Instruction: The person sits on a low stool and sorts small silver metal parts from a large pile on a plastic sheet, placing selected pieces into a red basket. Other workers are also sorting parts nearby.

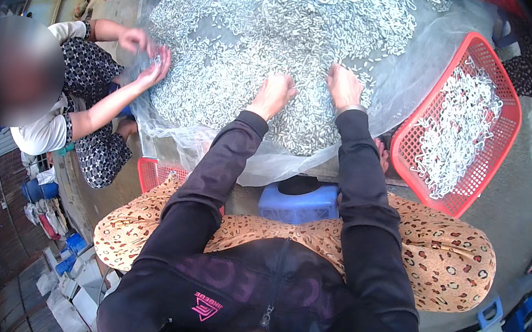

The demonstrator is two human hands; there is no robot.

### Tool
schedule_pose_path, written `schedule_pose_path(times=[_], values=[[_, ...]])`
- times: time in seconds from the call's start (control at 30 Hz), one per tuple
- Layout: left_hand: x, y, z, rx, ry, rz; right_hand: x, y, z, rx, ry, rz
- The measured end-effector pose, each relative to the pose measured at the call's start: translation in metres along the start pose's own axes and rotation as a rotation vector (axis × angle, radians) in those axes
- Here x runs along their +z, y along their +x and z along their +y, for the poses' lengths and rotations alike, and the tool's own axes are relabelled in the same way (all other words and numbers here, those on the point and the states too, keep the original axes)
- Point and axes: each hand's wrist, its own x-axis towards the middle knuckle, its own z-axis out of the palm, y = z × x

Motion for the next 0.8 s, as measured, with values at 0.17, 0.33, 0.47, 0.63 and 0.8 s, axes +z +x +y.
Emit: schedule_pose_path(times=[0.17, 0.33, 0.47, 0.63, 0.8], values=[[-0.046, 0.003, 0.004, -0.203, -0.637, -0.047, -0.032, 0.002, -0.014, -0.021, 1.102, -0.177], [-0.080, 0.015, 0.006, -0.247, -0.971, -0.168, -0.091, -0.004, -0.021, -0.126, 1.862, -0.450], [-0.069, 0.024, -0.007, -0.193, -1.213, -0.183, -0.116, -0.006, -0.021, -0.355, 2.107, -0.480], [-0.046, 0.020, -0.011, -0.129, -1.850, -0.084, -0.114, -0.008, -0.026, -0.102, 2.195, -0.225], [-0.010, 0.054, -0.010, -0.396, -1.344, -0.265, -0.086, 0.008, -0.018, 0.259, 1.661, -0.178]])
